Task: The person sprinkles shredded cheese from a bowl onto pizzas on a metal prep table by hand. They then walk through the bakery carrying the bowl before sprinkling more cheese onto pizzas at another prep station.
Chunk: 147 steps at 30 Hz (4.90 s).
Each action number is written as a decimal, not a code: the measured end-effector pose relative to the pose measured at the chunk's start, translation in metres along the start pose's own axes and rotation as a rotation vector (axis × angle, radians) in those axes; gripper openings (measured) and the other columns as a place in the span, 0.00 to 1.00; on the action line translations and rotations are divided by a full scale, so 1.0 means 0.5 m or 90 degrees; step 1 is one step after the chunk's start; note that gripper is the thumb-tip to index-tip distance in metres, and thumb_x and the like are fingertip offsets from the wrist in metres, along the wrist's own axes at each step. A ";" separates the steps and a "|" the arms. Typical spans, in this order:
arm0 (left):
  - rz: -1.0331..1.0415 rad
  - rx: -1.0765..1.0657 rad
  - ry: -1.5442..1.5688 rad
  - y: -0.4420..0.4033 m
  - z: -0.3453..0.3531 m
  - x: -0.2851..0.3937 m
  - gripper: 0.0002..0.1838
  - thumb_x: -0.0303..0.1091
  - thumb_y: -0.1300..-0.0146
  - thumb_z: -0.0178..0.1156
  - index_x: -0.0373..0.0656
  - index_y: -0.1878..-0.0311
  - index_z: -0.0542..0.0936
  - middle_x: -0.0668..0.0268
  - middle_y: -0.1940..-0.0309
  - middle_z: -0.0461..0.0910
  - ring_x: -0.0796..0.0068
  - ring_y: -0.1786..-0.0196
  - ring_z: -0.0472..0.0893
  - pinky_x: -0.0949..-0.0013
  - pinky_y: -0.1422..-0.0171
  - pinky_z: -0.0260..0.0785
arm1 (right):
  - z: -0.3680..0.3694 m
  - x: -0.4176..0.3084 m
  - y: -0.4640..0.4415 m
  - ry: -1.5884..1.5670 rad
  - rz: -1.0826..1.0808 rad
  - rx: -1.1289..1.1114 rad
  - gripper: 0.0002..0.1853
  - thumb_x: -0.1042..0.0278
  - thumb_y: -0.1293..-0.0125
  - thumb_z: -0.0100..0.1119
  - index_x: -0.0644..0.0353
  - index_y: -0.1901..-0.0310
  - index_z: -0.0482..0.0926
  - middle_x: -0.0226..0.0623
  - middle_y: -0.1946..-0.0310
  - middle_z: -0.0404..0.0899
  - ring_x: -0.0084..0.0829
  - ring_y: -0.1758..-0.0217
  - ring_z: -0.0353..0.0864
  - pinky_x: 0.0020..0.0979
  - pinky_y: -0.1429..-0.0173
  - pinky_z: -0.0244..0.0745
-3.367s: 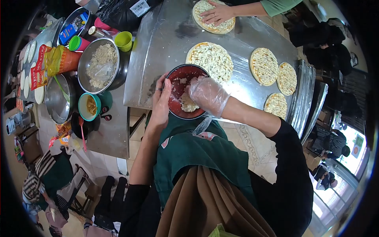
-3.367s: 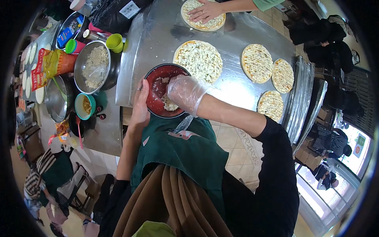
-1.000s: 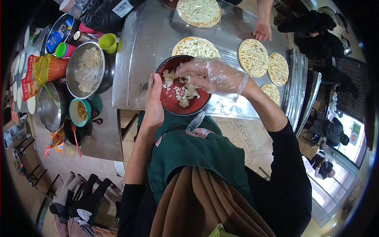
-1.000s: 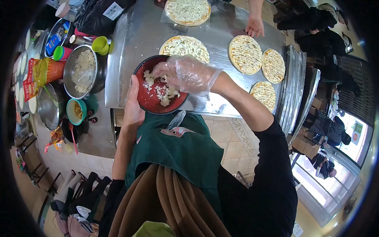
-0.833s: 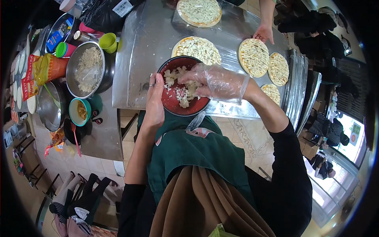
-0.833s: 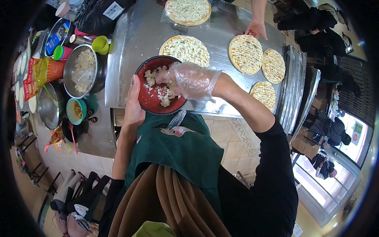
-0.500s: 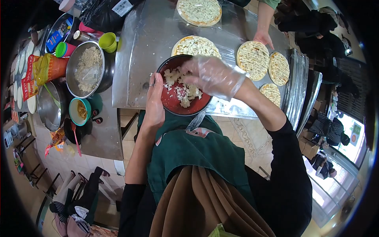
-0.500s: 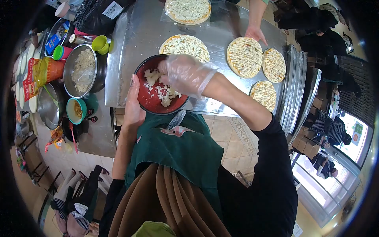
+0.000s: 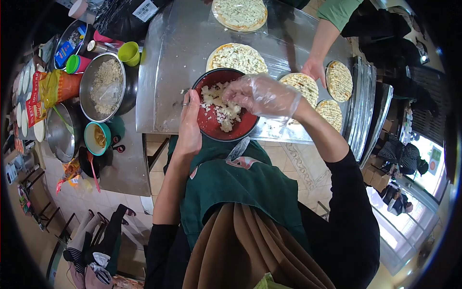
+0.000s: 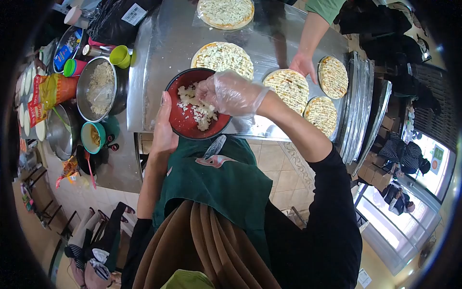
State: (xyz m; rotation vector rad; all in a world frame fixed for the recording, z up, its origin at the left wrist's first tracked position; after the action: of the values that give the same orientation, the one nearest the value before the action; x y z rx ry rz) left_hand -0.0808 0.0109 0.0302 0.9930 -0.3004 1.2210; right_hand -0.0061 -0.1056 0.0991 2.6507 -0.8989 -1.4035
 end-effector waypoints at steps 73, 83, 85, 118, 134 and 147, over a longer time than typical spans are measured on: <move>-0.022 0.168 0.032 0.054 -0.207 -0.057 0.32 0.59 0.29 0.40 0.42 0.34 0.64 0.61 0.39 0.71 0.66 0.39 0.74 0.59 0.36 0.69 | 0.035 0.360 -0.166 -0.032 0.176 0.135 0.15 0.63 0.33 0.52 0.59 0.50 0.80 0.40 0.51 0.80 0.35 0.56 0.81 0.33 0.48 0.76; -0.014 0.165 0.019 0.069 -0.217 -0.046 0.31 0.57 0.28 0.39 0.42 0.34 0.64 0.60 0.39 0.70 0.66 0.38 0.73 0.58 0.36 0.69 | 0.046 0.321 -0.181 0.139 0.166 0.196 0.11 0.68 0.36 0.47 0.59 0.57 0.78 0.49 0.63 0.80 0.48 0.57 0.80 0.41 0.49 0.74; -0.013 0.157 0.030 0.074 -0.228 -0.048 0.31 0.57 0.28 0.39 0.41 0.34 0.64 0.60 0.39 0.70 0.66 0.38 0.73 0.58 0.35 0.68 | 0.025 0.311 -0.164 0.147 0.208 0.189 0.10 0.68 0.36 0.48 0.59 0.58 0.78 0.48 0.65 0.80 0.48 0.59 0.80 0.40 0.50 0.75; -0.083 -0.054 0.036 0.133 -0.076 -0.092 0.30 0.53 0.25 0.35 0.37 0.33 0.62 0.56 0.38 0.70 0.63 0.38 0.73 0.57 0.34 0.68 | 0.043 0.515 0.489 0.046 0.560 0.419 0.10 0.64 0.43 0.59 0.52 0.59 0.80 0.41 0.66 0.83 0.45 0.65 0.83 0.39 0.59 0.77; -0.009 -0.055 0.065 0.088 0.202 -0.239 0.30 0.53 0.26 0.37 0.38 0.32 0.61 0.59 0.36 0.68 0.66 0.36 0.71 0.58 0.32 0.65 | -0.063 0.372 0.496 0.038 0.366 0.334 0.16 0.57 0.34 0.57 0.58 0.50 0.80 0.48 0.58 0.82 0.35 0.57 0.83 0.33 0.53 0.77; 0.065 -0.016 0.028 0.113 0.327 -0.310 0.25 0.48 0.25 0.41 0.41 0.34 0.58 0.58 0.38 0.67 0.71 0.37 0.69 0.64 0.32 0.64 | 0.047 0.148 0.406 0.213 -0.086 0.162 0.16 0.71 0.39 0.55 0.64 0.49 0.73 0.50 0.55 0.77 0.49 0.57 0.79 0.40 0.56 0.78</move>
State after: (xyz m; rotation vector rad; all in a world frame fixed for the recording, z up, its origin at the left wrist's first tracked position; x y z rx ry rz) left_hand -0.1380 -0.2137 0.0452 0.9374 -0.3347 1.3260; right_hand -0.0898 -0.3058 0.0831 3.0568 -0.9280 -0.8657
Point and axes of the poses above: each hand's wrist, its own y-axis away from the middle knuckle, its own z-axis out of the palm, x = y × z, the point moved 7 cm from there along -y, towards the middle knuckle
